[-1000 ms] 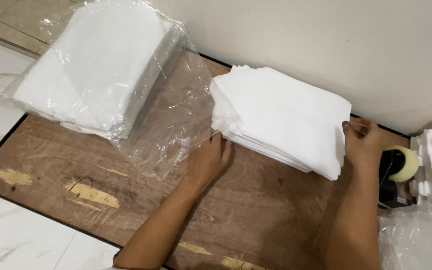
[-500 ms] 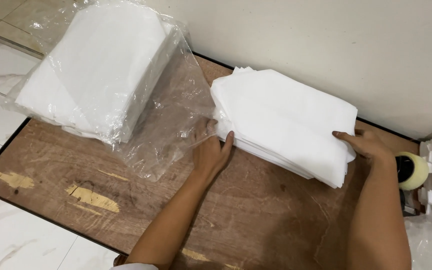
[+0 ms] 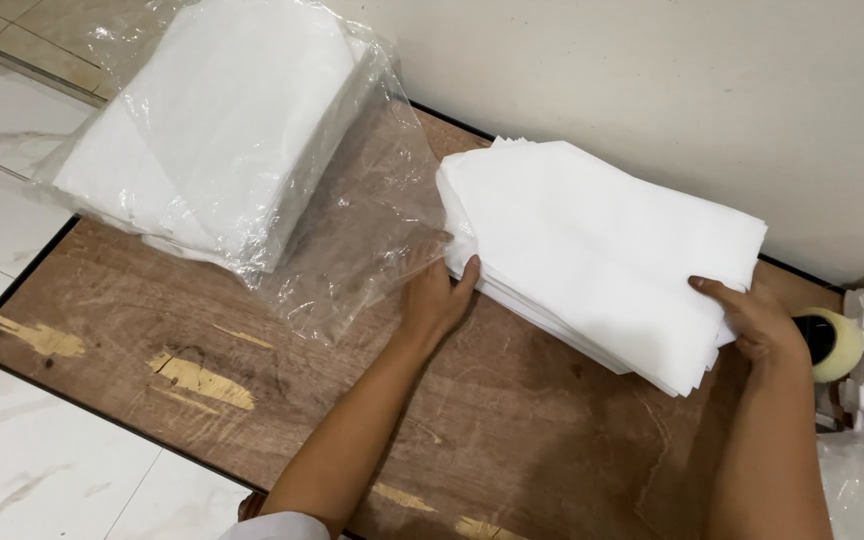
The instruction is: Folding stacks of white bags and inserting them into clear plastic sleeves for packaging.
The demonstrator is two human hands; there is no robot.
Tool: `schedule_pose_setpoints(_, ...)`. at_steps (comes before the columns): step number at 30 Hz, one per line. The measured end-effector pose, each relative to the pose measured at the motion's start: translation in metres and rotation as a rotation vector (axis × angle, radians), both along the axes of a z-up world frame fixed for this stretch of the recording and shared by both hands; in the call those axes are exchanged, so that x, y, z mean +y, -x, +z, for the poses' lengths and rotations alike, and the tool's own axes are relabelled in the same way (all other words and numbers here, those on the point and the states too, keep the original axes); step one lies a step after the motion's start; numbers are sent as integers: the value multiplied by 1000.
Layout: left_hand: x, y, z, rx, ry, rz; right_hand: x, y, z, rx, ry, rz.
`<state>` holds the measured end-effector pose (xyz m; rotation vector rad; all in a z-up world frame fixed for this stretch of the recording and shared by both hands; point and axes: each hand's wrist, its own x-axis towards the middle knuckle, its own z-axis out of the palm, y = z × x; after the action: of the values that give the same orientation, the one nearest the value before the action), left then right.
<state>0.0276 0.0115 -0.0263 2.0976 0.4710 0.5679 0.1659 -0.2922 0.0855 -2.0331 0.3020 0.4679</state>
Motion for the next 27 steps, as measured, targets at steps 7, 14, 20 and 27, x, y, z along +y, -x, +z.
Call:
schedule_pose_setpoints(7, -2, -1, -3, -82, 250, -11, -3, 56, 2, 22, -62, -145)
schedule_pose_setpoints(14, -14, -9, -17, -163, 392, 50, -14, 104, -5, -72, -109, -240)
schedule_pose_setpoints(20, -24, 9, 17, 10, 418, -54, -28, 118, 6, -32, 147, -221)
schedule_pose_setpoints(27, -25, 16, 39, 150, 292, -107, -10, 118, 48, -498, 256, 11)
